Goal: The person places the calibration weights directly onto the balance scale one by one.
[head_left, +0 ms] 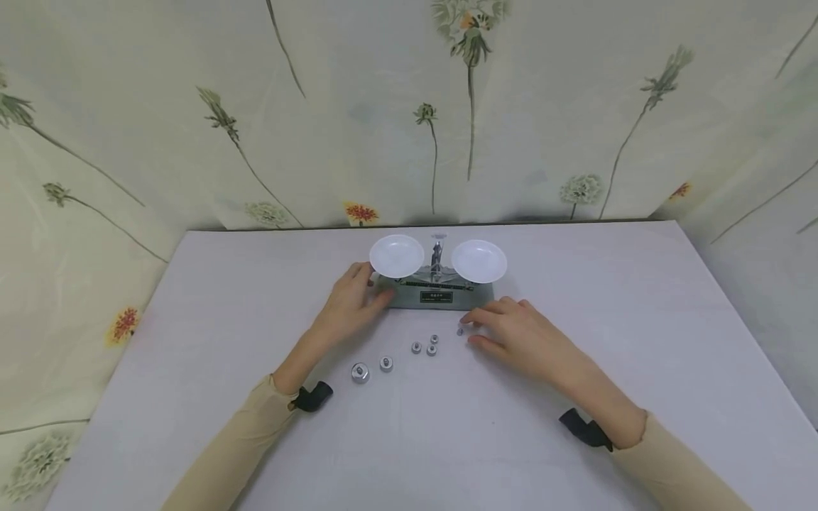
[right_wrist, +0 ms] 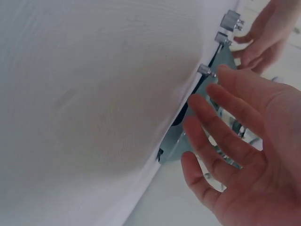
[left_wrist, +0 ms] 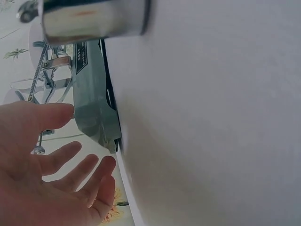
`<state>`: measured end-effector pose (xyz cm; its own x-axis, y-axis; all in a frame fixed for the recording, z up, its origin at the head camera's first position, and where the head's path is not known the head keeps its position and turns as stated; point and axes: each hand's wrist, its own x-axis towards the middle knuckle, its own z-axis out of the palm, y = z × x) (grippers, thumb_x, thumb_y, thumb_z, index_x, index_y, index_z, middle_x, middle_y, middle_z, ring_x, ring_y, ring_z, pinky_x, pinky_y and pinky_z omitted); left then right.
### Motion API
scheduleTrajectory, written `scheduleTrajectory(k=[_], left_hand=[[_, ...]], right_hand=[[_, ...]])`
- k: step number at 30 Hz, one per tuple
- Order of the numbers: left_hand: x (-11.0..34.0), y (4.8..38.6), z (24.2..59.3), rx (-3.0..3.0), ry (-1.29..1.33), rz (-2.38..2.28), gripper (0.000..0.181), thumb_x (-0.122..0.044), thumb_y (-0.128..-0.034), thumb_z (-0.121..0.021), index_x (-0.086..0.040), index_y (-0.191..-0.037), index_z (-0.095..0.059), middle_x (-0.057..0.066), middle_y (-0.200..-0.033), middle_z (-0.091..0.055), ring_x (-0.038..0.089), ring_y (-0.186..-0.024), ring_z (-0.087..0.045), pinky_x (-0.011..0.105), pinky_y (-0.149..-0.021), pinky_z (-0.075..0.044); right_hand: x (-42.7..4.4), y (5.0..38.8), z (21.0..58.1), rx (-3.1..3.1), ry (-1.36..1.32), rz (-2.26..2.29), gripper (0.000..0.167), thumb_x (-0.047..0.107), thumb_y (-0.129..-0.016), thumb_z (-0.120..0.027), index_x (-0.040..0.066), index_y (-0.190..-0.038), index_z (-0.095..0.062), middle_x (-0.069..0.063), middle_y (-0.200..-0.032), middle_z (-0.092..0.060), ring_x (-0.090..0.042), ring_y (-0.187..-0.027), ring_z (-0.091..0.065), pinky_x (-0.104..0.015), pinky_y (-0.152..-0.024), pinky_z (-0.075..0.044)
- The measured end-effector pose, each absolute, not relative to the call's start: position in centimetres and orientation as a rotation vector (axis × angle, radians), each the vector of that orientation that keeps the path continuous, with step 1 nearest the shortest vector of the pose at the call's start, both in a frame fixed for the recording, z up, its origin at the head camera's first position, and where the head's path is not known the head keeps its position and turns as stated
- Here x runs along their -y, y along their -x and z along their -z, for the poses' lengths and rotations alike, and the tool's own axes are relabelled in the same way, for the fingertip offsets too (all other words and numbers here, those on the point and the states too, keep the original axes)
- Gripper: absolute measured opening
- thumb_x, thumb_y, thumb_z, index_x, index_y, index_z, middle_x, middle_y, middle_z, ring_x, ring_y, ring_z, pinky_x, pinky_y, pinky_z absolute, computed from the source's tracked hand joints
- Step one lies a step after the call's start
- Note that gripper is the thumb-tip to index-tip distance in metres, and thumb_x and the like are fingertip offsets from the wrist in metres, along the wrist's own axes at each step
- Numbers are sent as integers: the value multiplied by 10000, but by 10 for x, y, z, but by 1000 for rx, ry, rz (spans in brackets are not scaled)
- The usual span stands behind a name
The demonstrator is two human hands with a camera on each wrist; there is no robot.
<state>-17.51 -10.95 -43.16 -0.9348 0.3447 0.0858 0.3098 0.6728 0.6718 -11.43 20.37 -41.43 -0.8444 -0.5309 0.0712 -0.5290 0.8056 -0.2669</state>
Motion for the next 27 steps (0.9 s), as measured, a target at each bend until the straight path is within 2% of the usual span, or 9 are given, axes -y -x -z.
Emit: scheduleTrajectory(k=[6, 13, 18, 27], left_hand=[[108, 176, 431, -2835, -586, -1125, 602, -245, -1032, -724, 16, -1531, -511, 243, -1458, -615, 391, -1246, -674, 523, -1055, -603], [106, 178, 432, -2861, -626, -1108, 556, -222, -1019, -735, 34, -1477, -548, 251, -1300, -699, 392, -1179, -706, 516, -1020, -619], [104, 182, 434, -2870, -594, -1116, 519, -226, -1001, -768, 35, -1418, -602, 248, -1287, -724, 388, -1161, -735, 492, -1006, -637], [100, 190, 430, -2864, -546, -1095, 534, -209, -954, -820, 12, -1404, -635, 262, -1263, -741, 398, -1109, -762, 476, -967, -658]], right_hand=[[-199, 115, 417, -2977, 882, 421, 278, 249, -971, -811, 195, -1241, -775, -4, -1149, -788, -203, -994, -650, -450, -874, -524], [-191, 117, 420, -2977, 915, 421, 256, 263, -978, -804, 195, -1224, -783, -14, -1150, -789, -204, -1017, -679, -456, -867, -539], [-186, 118, 421, -2979, 925, 402, 235, 264, -970, -814, 190, -1193, -794, -15, -1113, -785, -188, -982, -687, -446, -841, -552], [-184, 119, 423, -2986, 951, 383, 213, 274, -961, -825, 204, -1160, -799, 2, -1064, -773, -178, -949, -684, -415, -805, -536]])
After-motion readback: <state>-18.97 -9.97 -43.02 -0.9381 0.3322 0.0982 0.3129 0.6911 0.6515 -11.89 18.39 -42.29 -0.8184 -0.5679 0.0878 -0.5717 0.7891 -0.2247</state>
